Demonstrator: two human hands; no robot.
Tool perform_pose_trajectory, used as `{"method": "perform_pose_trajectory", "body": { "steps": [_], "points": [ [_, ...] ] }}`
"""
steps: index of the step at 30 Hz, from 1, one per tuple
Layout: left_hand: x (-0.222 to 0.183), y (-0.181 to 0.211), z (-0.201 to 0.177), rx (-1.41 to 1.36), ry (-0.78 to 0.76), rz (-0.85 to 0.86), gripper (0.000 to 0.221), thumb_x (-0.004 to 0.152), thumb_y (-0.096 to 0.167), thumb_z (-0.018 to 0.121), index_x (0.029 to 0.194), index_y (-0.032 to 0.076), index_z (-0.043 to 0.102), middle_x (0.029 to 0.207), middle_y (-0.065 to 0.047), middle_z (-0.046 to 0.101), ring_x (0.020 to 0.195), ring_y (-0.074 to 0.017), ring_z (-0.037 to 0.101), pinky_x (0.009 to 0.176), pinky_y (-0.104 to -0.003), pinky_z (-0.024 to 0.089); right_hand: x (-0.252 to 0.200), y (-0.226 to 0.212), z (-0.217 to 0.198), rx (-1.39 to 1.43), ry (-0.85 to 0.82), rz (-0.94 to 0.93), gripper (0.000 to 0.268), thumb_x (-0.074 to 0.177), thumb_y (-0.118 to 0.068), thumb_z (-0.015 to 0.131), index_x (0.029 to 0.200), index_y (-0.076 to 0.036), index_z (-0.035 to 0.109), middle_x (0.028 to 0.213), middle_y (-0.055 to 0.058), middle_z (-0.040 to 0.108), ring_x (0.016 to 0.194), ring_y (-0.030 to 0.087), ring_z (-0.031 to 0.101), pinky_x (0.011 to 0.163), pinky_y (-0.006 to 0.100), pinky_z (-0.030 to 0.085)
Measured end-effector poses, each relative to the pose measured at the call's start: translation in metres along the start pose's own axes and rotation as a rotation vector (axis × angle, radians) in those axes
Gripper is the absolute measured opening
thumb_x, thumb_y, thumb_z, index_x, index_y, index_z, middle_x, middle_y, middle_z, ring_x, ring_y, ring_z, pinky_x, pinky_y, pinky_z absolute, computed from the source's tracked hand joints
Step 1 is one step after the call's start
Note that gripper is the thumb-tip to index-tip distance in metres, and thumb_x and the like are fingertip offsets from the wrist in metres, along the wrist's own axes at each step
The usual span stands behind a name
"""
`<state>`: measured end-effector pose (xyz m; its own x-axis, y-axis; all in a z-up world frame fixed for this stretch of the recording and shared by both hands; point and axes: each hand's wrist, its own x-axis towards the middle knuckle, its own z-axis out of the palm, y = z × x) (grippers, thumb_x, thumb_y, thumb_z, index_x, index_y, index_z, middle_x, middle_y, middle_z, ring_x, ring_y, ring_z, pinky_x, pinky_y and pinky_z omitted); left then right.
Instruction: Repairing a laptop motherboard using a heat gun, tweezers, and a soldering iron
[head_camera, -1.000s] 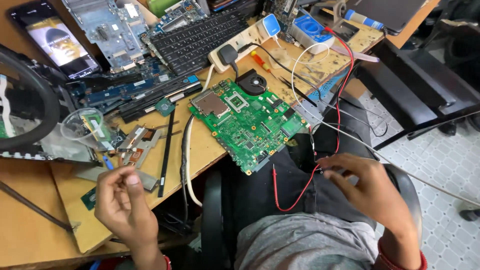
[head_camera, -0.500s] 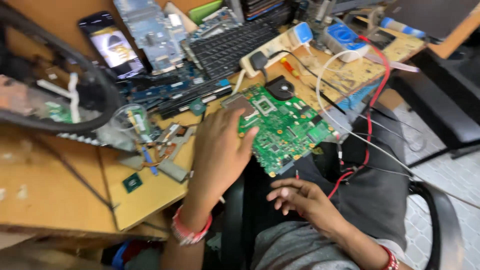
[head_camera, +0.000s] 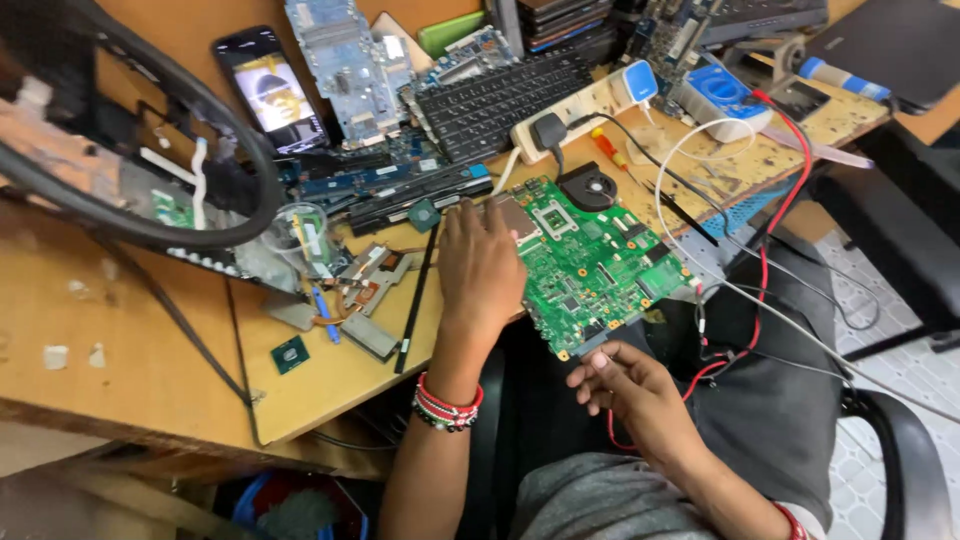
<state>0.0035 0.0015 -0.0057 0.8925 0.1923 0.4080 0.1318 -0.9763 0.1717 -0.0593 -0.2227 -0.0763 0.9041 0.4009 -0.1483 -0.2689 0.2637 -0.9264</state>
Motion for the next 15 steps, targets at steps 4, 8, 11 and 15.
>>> {"method": "perform_pose_trajectory", "body": {
  "steps": [4, 8, 11, 15],
  "points": [
    [0.003, -0.006, 0.009, 0.013, -0.056, -0.026, 0.056, 0.106, 0.026, 0.045, 0.152, -0.004, 0.038, 0.151, -0.035, 0.042, 0.139, -0.0501, 0.039, 0.114, -0.056, 0.035, 0.001, -0.002, 0.002, -0.007, -0.009, 0.001, 0.022, 0.102, -0.019, 0.060, 0.091, 0.000, 0.061, 0.087, 0.021, 0.076, 0.067, 0.021, 0.066, 0.057, 0.031, 0.051],
    [0.006, -0.005, 0.002, 0.053, 0.031, 0.010, 0.057, 0.102, 0.022, 0.055, 0.149, -0.008, 0.043, 0.127, -0.028, 0.059, 0.114, -0.0393, 0.056, 0.091, -0.048, 0.048, 0.003, -0.001, 0.003, -0.008, 0.028, -0.021, 0.020, 0.102, -0.017, 0.061, 0.090, -0.001, 0.061, 0.083, 0.021, 0.075, 0.065, 0.021, 0.066, 0.056, 0.030, 0.050],
    [0.010, -0.006, -0.001, -0.013, 0.030, -0.046, 0.053, 0.104, 0.021, 0.055, 0.148, -0.006, 0.043, 0.128, -0.027, 0.060, 0.115, -0.0415, 0.056, 0.091, -0.053, 0.046, 0.005, 0.003, -0.002, 0.007, 0.092, -0.063, 0.022, 0.101, -0.019, 0.065, 0.085, -0.004, 0.060, 0.074, 0.018, 0.073, 0.061, 0.020, 0.065, 0.053, 0.029, 0.048],
    [0.009, -0.002, -0.013, -0.129, 0.039, -0.105, 0.036, 0.104, 0.017, 0.054, 0.135, -0.001, 0.050, 0.123, -0.025, 0.057, 0.112, -0.0396, 0.056, 0.089, -0.053, 0.046, -0.001, -0.004, -0.007, -0.006, 0.117, -0.074, 0.023, 0.098, -0.019, 0.068, 0.081, -0.008, 0.057, 0.070, 0.016, 0.072, 0.058, 0.018, 0.064, 0.051, 0.027, 0.049]
  ]
}}
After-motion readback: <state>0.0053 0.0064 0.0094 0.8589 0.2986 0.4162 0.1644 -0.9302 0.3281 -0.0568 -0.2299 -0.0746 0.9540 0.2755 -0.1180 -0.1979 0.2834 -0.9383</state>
